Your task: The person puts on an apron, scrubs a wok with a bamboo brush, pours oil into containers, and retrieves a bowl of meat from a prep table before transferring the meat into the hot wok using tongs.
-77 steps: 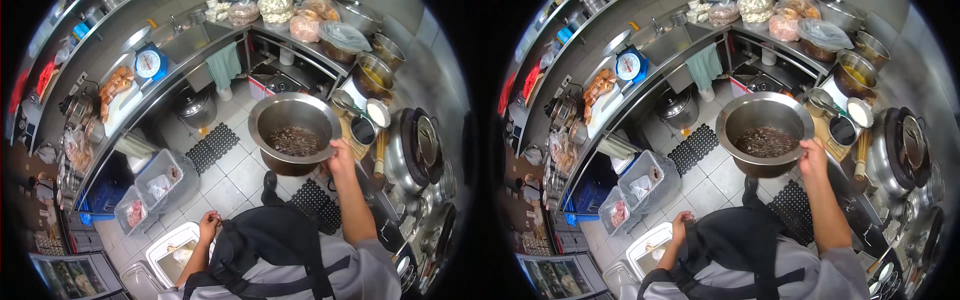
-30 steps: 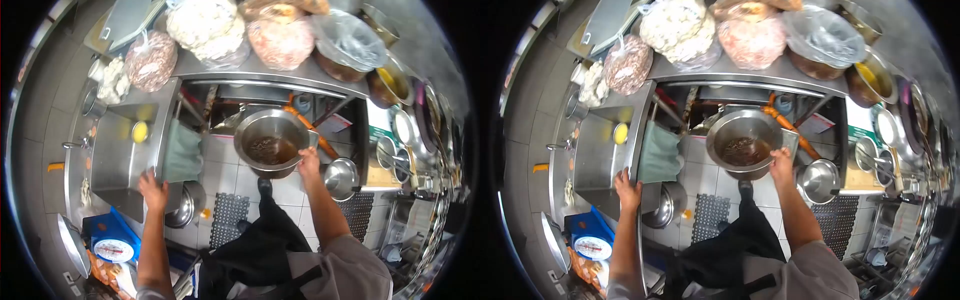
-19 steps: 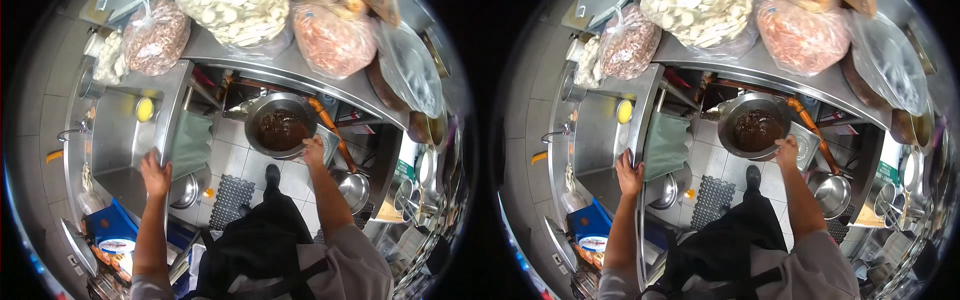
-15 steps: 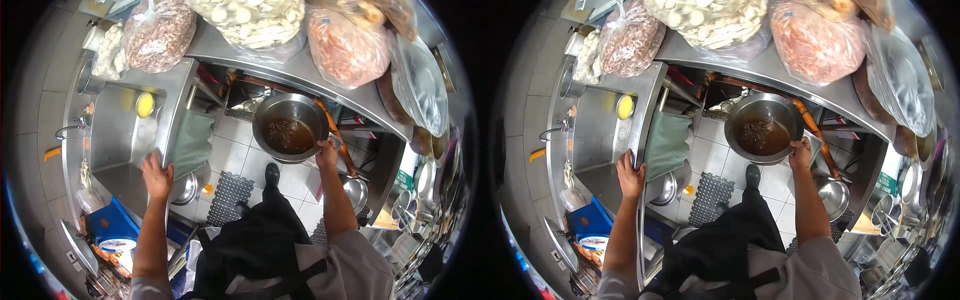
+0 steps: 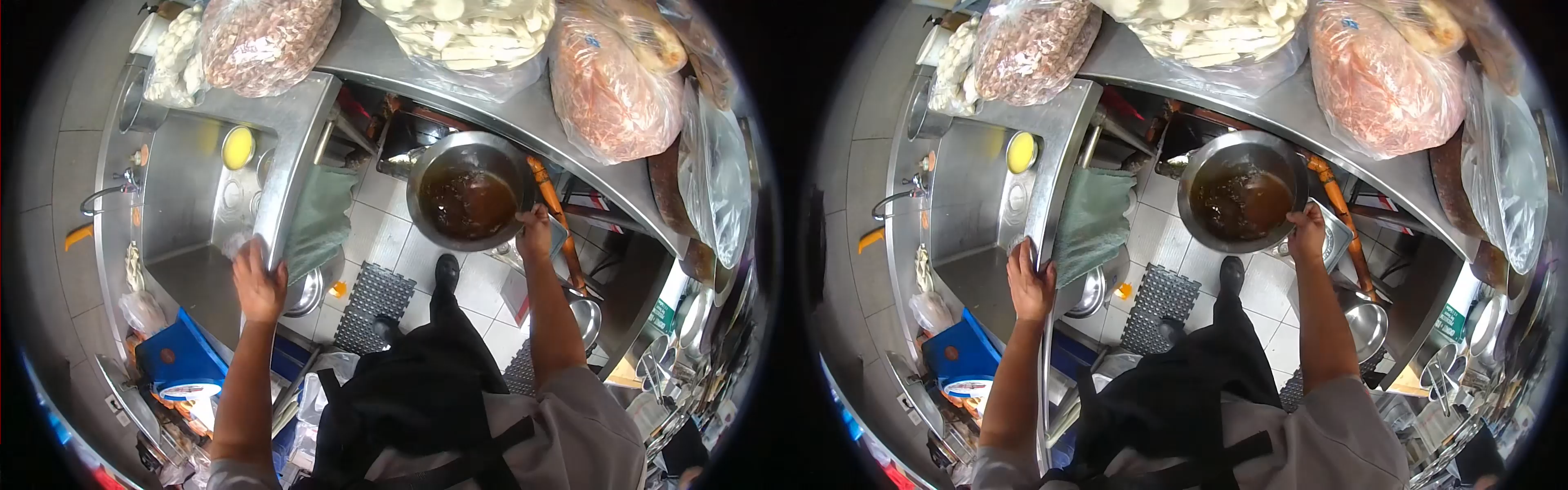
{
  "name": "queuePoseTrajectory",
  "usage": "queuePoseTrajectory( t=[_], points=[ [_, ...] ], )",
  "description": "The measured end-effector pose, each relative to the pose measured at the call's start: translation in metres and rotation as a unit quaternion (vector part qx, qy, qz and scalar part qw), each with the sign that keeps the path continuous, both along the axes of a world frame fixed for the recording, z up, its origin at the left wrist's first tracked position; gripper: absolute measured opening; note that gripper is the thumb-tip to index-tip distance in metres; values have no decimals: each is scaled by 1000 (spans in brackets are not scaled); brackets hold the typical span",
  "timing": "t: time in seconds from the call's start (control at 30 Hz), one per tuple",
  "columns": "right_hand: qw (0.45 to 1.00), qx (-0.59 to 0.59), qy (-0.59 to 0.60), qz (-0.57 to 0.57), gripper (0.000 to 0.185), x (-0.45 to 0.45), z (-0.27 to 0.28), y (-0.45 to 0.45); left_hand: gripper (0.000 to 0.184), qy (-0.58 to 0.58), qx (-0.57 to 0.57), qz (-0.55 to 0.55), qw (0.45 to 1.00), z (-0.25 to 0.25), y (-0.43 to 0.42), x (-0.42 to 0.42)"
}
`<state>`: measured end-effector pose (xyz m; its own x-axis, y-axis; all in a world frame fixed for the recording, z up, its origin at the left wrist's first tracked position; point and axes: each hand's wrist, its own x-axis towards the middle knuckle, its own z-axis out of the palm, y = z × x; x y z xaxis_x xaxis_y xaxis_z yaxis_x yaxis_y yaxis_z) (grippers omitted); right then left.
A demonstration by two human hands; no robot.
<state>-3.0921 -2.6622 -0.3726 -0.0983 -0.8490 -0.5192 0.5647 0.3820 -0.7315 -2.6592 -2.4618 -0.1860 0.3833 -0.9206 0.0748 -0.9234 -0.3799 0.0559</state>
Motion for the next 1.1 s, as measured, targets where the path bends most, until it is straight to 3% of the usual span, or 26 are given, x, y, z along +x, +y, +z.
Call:
queuePoseTrajectory(
  t=[0.1,0.17,0.2,0.37,0.43,0.53,0.63,0.7,0.8,0.9,0.93,0.97,1.03,1.07,1.1],
  points=[
    [993,-81,80,23,27,13,-30,-7,71,0,-8,-4,1000,-1,1,0],
    [998,27,-11,64,27,41,-21,-9,70,4,-12,-8,1000,1,-1,-1],
    [998,13,-5,68,26,43,-43,-7,70,9,-17,-13,1000,2,-2,-2],
    [994,96,36,49,30,3,-18,7,70,12,-26,-21,999,1,0,0],
    [998,52,-18,32,28,-24,-14,7,69,13,-32,-25,999,0,0,2],
    [1000,7,10,18,24,-26,2,-5,70,-6,-42,-40,998,-1,-1,2],
    [999,-26,-8,44,24,-24,-40,-9,71,-15,-31,-36,999,1,-1,1],
    [1000,-26,2,9,25,0,-32,-10,71,-12,-31,-36,999,1,0,1],
    [997,-11,-23,69,23,-9,-47,-11,69,4,-21,-25,999,3,-1,-1],
    [996,24,-64,58,23,-38,-67,-15,69,8,-30,-27,999,2,0,0],
    [995,-20,25,99,21,-41,-69,-10,69,9,-31,-26,999,2,0,0],
    [994,-22,26,100,21,-44,-71,-8,69,6,-27,-24,999,3,-1,-1],
    [991,100,49,78,26,-54,-79,-5,69,6,-23,-21,999,3,-3,-2],
    [979,11,165,121,25,-59,-97,1,70,8,-26,-24,999,4,-3,-1],
    [978,14,168,122,25,-72,-111,7,70,10,-27,-27,999,4,-2,-1]
  ],
)
